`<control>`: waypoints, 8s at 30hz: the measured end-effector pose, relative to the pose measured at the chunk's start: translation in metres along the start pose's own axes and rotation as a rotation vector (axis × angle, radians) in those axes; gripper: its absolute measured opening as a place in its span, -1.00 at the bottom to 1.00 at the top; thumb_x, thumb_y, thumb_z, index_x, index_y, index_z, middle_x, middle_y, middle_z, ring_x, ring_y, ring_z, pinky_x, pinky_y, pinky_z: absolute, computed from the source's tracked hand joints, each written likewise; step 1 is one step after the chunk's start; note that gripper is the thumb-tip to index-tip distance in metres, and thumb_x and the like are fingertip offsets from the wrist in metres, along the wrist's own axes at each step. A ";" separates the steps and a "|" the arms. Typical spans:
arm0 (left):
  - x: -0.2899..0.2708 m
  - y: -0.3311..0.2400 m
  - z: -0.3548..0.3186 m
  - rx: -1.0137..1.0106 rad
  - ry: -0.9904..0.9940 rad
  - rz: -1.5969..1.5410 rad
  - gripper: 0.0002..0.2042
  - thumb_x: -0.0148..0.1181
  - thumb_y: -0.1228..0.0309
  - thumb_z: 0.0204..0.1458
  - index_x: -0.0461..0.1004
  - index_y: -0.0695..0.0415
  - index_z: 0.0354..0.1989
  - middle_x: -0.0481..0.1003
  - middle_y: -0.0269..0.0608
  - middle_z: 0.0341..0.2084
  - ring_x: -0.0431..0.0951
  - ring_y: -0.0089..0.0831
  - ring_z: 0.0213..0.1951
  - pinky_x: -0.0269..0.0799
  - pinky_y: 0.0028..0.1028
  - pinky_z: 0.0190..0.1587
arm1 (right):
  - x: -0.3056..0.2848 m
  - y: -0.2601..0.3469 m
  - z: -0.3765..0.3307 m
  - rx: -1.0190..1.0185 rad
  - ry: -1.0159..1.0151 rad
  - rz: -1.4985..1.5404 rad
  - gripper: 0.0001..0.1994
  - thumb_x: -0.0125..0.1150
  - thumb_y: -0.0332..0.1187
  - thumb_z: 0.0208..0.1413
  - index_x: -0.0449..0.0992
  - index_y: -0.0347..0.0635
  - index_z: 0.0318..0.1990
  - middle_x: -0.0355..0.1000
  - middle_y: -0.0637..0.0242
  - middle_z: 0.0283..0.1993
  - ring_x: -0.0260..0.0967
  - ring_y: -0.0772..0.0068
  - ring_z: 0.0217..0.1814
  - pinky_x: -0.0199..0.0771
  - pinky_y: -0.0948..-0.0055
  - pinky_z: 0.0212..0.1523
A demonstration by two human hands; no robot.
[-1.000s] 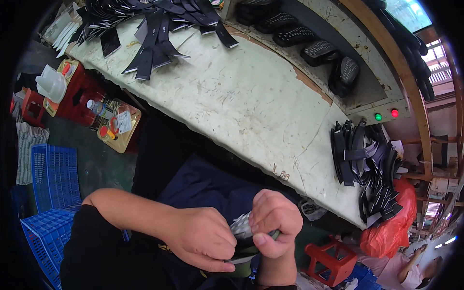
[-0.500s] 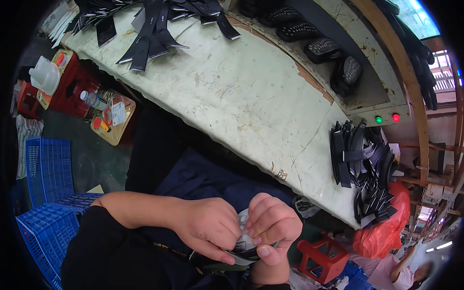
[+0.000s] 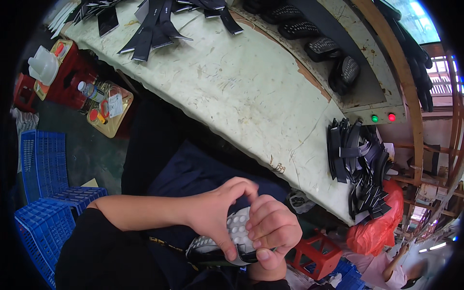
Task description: Assembling sandals by manually fitting straps and outsoles onto shoe lasts.
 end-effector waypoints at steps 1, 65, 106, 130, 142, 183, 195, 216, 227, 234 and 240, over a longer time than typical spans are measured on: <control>0.007 0.006 0.002 0.002 -0.005 -0.002 -0.09 0.73 -0.02 -0.59 0.42 0.13 0.01 0.45 -0.14 -0.12 0.47 -0.21 0.02 0.37 -0.30 0.12 | 0.000 0.001 -0.001 -0.007 0.013 -0.008 -0.75 0.29 -0.25 -0.07 0.35 -0.08 -0.60 0.38 0.37 -0.55 0.34 0.43 -0.51 0.30 0.42 -0.40; -0.039 0.023 -0.064 -0.699 0.053 -0.922 0.09 0.32 -0.29 -0.15 0.09 0.25 0.43 0.27 0.08 0.32 0.39 -0.14 0.27 0.29 -0.20 0.33 | 0.021 0.013 -0.112 0.965 -0.070 0.008 -0.84 0.22 -0.43 0.24 0.51 -0.34 -0.36 0.35 0.32 -0.41 0.28 0.51 -0.38 0.27 0.51 -0.37; -0.026 0.065 -0.048 -0.285 0.075 -0.932 0.15 0.14 -0.57 -0.31 0.24 0.07 0.39 0.49 -0.06 -0.29 0.50 -0.05 -0.03 0.20 0.03 0.30 | 0.020 -0.014 -0.109 1.010 -0.003 0.563 -0.65 0.16 -0.21 0.36 0.37 -0.23 -0.45 0.25 0.44 -0.54 0.18 0.59 -0.49 0.22 0.47 -0.43; -0.022 0.076 -0.060 -0.294 -0.110 -0.993 0.10 -0.03 -0.60 -0.26 0.26 0.17 0.25 0.47 -0.11 -0.28 0.44 -0.09 0.04 0.00 0.07 0.43 | 0.009 -0.028 -0.122 1.113 0.028 0.701 -0.88 0.38 -0.41 0.18 0.63 -0.29 -0.24 0.54 0.47 -0.40 0.43 0.71 -0.37 0.40 0.65 -0.32; -0.017 0.066 -0.050 -0.142 -0.071 -0.928 0.03 0.03 -0.56 -0.28 0.30 0.18 0.12 0.47 -0.12 -0.27 0.42 -0.17 0.05 0.10 -0.07 0.37 | -0.012 -0.044 -0.095 0.899 0.215 0.010 -0.51 0.49 -0.04 0.03 0.47 -0.27 -0.15 0.42 0.24 -0.12 0.35 0.49 -0.26 0.36 0.52 -0.28; 0.000 0.050 -0.023 -0.496 -0.027 -1.067 -0.10 0.40 -0.06 0.03 0.09 0.11 0.44 0.29 -0.05 0.30 0.34 -0.31 0.31 0.27 -0.30 0.34 | -0.002 0.032 -0.070 0.803 -0.143 -0.711 -0.60 0.40 -0.36 -0.02 0.20 -0.19 -0.63 0.14 0.30 -0.62 0.08 0.30 -0.60 0.04 0.33 -0.56; -0.012 0.060 -0.027 -0.495 0.039 -1.058 -0.27 0.50 0.41 -0.06 0.27 0.20 0.32 0.49 -0.20 0.11 0.49 -0.40 0.16 0.41 -0.34 0.22 | 0.020 0.008 -0.064 0.659 0.191 -0.964 -0.60 0.50 -0.19 -0.15 0.32 -0.15 -0.54 0.25 0.27 -0.49 0.25 0.19 -0.48 0.21 0.25 -0.52; -0.007 0.051 -0.037 -0.378 -0.261 -0.543 -0.18 0.61 0.36 -0.23 0.28 0.24 0.26 0.45 -0.22 0.12 0.43 -0.48 0.14 0.36 -0.37 0.23 | 0.039 0.015 -0.058 0.579 0.575 -0.799 -0.72 0.34 -0.41 -0.09 0.29 -0.13 -0.62 0.23 0.28 -0.65 0.29 0.15 -0.68 0.27 0.22 -0.63; -0.008 0.036 -0.039 -0.346 -0.376 -0.567 -0.16 0.57 0.35 -0.19 0.21 0.26 0.29 0.43 -0.17 0.15 0.41 -0.45 0.19 0.32 -0.37 0.26 | 0.043 0.009 -0.039 0.597 0.579 -0.837 -0.72 0.33 -0.43 -0.10 0.29 -0.11 -0.67 0.24 0.31 -0.71 0.30 0.16 -0.70 0.29 0.20 -0.63; -0.002 0.052 -0.037 -0.371 -0.450 -0.467 -0.22 0.56 0.37 -0.15 0.23 0.27 0.24 0.45 -0.15 0.09 0.44 -0.43 0.15 0.37 -0.36 0.21 | 0.067 0.001 -0.031 0.557 0.671 -1.310 -0.73 0.29 -0.30 -0.11 0.38 -0.09 -0.72 0.27 0.33 -0.74 0.32 0.25 -0.72 0.25 0.25 -0.67; -0.005 0.067 -0.039 -0.475 -0.453 -0.477 -0.32 0.52 0.42 -0.08 0.27 0.25 0.20 0.49 -0.18 0.04 0.48 -0.45 0.09 0.41 -0.39 0.16 | 0.085 -0.025 -0.028 0.617 0.903 -1.613 -0.71 0.22 -0.18 -0.07 0.48 -0.09 -0.72 0.33 0.35 -0.73 0.37 0.35 -0.69 0.27 0.28 -0.64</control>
Point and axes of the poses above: each hand's wrist, its own z-axis towards the middle knuckle, its own x-axis out of the palm, y = z × x, the point moved 1 cm from there along z, towards the middle knuckle
